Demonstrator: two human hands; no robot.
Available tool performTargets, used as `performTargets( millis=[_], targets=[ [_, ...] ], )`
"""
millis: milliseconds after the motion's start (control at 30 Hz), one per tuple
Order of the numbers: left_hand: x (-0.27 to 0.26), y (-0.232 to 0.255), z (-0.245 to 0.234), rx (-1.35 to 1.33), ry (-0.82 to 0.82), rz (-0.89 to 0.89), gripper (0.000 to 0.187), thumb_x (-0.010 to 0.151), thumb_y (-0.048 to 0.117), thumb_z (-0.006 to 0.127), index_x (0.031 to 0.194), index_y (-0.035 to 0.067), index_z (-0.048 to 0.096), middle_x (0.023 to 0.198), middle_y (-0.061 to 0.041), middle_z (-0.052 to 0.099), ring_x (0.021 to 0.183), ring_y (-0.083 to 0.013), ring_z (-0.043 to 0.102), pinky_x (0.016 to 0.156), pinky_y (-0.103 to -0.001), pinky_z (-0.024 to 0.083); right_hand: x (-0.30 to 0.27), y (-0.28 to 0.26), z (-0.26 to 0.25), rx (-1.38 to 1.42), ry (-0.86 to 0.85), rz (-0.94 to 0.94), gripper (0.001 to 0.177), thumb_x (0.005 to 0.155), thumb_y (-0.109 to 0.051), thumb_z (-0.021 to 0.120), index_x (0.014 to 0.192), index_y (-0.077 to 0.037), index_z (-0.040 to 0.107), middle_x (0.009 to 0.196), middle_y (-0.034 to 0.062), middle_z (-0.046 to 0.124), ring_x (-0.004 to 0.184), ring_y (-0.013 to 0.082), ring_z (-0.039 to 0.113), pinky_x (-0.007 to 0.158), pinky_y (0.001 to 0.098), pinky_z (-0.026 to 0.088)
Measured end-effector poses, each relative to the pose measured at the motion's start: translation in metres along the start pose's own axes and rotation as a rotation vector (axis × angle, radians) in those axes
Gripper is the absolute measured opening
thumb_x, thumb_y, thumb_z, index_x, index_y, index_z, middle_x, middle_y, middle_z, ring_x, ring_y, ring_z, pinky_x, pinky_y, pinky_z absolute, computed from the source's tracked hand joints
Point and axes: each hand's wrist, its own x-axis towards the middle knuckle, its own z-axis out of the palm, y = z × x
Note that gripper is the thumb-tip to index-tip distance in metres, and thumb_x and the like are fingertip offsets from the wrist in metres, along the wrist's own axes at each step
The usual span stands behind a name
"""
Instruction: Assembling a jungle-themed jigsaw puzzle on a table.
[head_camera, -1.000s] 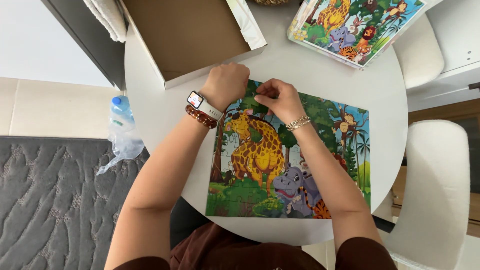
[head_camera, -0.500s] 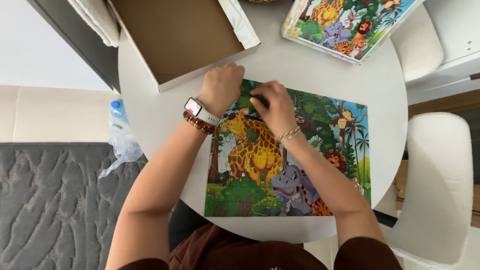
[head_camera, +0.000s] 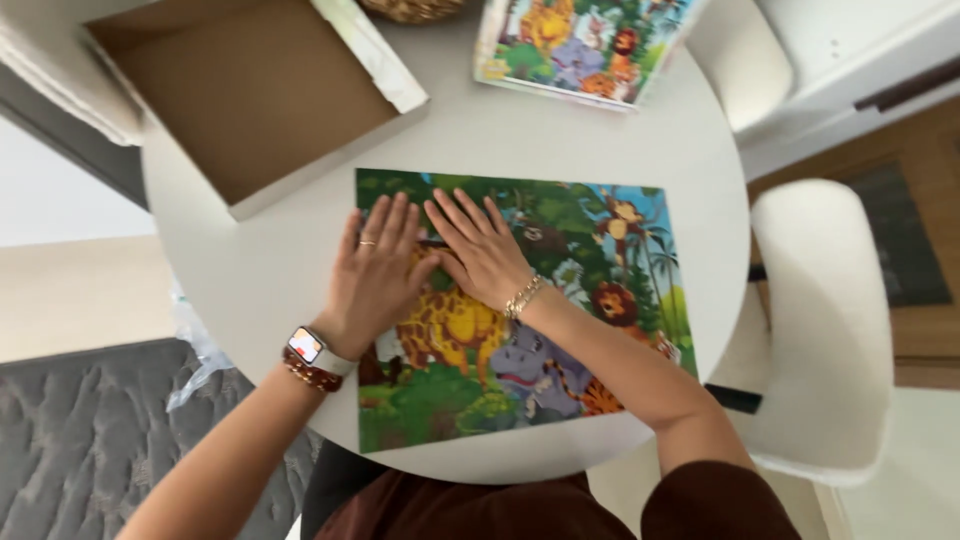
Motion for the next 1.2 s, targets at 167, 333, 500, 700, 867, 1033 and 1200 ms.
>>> performTargets(
  millis=[167,333,500,700,867,1033,1200],
  targets=[
    [0.000,0.001,-0.002,0.004,-0.033,0.011,0.074,0.102,0.058,0.045,0.151,0.001,0.050,0.158,-0.016,0.047,0.149,-0.0276,0.040,0.123,-0.047,0.026,-0.020,0.037,0.010,-0.054,-0.111,0.102,0.071,0.109,-0.053,0.031,0.165,-0.015,0.014,0.173,0.0063,0.010,0.159,0.0249,0.011,0.128,0.0500,0.009],
    [-0.001,-0.001,-0.002,0.014,-0.052,0.042,0.077,0.104,0.059,0.044,0.152,-0.001,0.048,0.159,-0.018,0.046,0.150,-0.0300,0.039,0.123,-0.046,0.025,-0.056,0.071,-0.013,-0.116,-0.266,0.236,0.075,0.107,-0.060,0.009,0.165,-0.014,0.001,0.173,0.0075,-0.001,0.158,0.0224,0.002,0.128,0.0448,0.002],
    [-0.004,-0.004,0.003,0.030,-0.064,0.065,0.076,0.106,0.058,0.042,0.153,-0.002,0.047,0.161,-0.019,0.045,0.151,-0.0313,0.038,0.124,-0.047,0.025,-0.094,0.108,-0.026,-0.065,-0.282,0.336,0.073,0.106,-0.058,0.009,0.165,-0.015,0.003,0.173,0.0063,-0.002,0.158,0.0219,-0.001,0.128,0.0446,0.001],
    [-0.008,-0.013,0.020,-0.019,-0.076,0.084,0.077,0.110,0.058,0.039,0.157,-0.002,0.043,0.164,-0.022,0.041,0.154,-0.0336,0.034,0.126,-0.049,0.020,-0.140,0.154,-0.029,-0.068,-0.272,0.415,0.073,0.107,-0.057,0.010,0.165,-0.013,0.005,0.173,0.0085,-0.003,0.158,0.0241,-0.003,0.129,0.0450,0.001],
    [-0.005,0.012,0.000,0.269,-0.089,-0.013,0.084,0.108,0.065,0.035,0.160,0.000,0.039,0.167,-0.018,0.039,0.156,-0.0301,0.031,0.128,-0.046,0.017,-0.175,0.163,-0.056,0.047,-0.233,0.528,0.074,0.106,-0.055,0.011,0.165,-0.012,0.010,0.173,0.0107,0.006,0.160,0.0243,0.004,0.130,0.0455,0.005],
    [-0.025,0.116,-0.040,0.515,0.054,-0.049,0.080,0.109,0.063,0.040,0.163,0.004,0.038,0.168,-0.013,0.040,0.157,-0.0281,0.030,0.128,-0.043,0.016,-0.189,0.103,-0.080,0.076,-0.089,0.606,0.067,0.112,-0.046,0.026,0.163,-0.005,0.012,0.170,0.0205,0.012,0.155,0.0354,0.011,0.123,0.0538,0.009],
    [-0.042,0.207,-0.026,0.233,-0.170,-0.082,0.071,0.101,0.044,0.052,0.155,-0.001,0.041,0.159,-0.020,0.044,0.151,-0.0329,0.031,0.126,-0.047,0.019,-0.187,-0.021,-0.058,0.242,0.118,0.191,0.059,0.109,-0.024,0.047,0.163,-0.008,0.030,0.170,0.0101,0.032,0.159,0.0285,0.028,0.129,0.0558,0.016]
  ],
)
